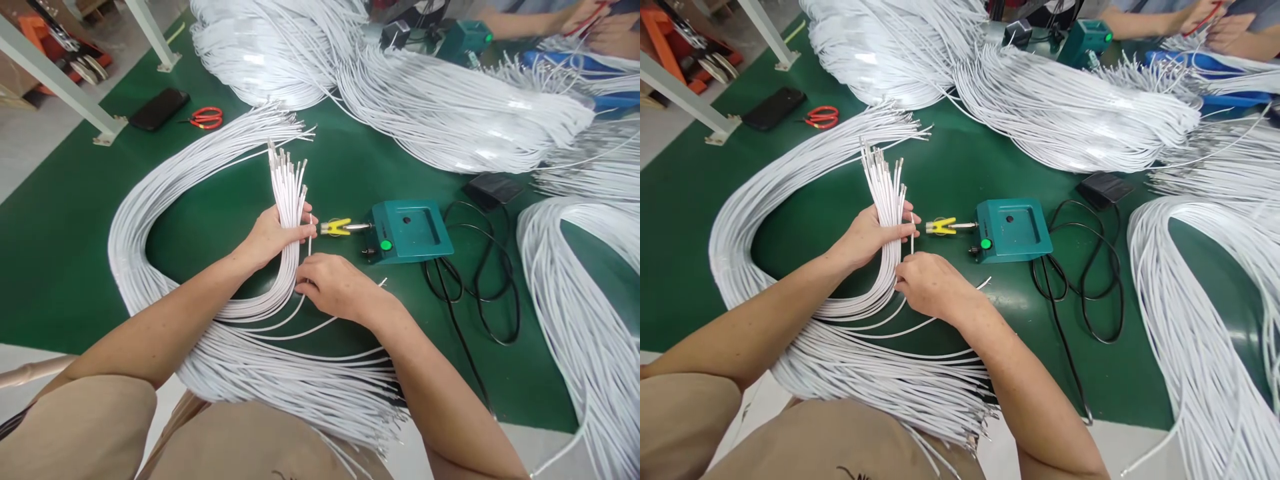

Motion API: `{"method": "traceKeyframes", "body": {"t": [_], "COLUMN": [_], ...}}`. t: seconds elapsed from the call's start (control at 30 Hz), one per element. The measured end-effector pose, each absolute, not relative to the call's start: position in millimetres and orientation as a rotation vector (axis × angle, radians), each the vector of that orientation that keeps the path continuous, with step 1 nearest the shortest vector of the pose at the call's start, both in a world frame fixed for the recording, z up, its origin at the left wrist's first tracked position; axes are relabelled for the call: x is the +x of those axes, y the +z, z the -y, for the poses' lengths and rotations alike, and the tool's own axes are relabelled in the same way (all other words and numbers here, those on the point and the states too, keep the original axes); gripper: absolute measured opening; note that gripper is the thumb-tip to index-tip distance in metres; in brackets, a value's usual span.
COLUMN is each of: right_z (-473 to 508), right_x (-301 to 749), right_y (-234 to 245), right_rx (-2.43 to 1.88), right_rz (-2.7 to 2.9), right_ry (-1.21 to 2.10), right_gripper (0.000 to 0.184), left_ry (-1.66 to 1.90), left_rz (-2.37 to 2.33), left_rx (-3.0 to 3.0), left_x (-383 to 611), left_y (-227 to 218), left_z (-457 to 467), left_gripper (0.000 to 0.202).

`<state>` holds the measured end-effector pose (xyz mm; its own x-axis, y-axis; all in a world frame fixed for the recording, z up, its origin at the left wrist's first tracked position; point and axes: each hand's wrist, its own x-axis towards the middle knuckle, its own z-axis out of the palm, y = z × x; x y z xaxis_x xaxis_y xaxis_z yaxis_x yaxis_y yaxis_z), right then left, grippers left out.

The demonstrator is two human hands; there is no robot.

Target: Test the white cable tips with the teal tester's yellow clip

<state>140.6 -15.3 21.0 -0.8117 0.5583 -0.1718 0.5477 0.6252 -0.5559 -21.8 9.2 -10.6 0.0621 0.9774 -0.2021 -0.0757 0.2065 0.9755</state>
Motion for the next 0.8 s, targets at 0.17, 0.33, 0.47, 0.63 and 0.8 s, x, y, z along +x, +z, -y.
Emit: {"method": "traceKeyframes", "body": {"t": [0.17, 0.33, 0.47, 0.63, 0.8], "right_z": [13, -5, -13, -14, -14], "right_x": [155, 162, 159, 156, 154], "right_y": [31, 23, 16, 12, 9], "right_rx": [-1.040, -1.373, -1.308, -1.218, -1.181], "right_rz": [2.625, 1.889, 1.454, 1.318, 1.315], "right_ry": [1.729, 1.376, 1.322, 1.387, 1.453], "right_gripper": [0.027, 0.026, 0.019, 0.024, 0.021], "left_ry": [0.990, 0.977, 0.876, 0.931, 0.955], "left_rz": [-1.243, -1.199, -1.221, -1.119, -1.086], "left_rx": [0.971, 1.006, 1.187, 1.034, 0.989], "left_x": [-22, -18, -12, -10, -9], "left_y": [-11, -10, -9, -7, -6], "left_z": [-9, -6, -1, -1, -3], "left_gripper": [0.041, 0.045, 0.033, 0.033, 0.033]}}
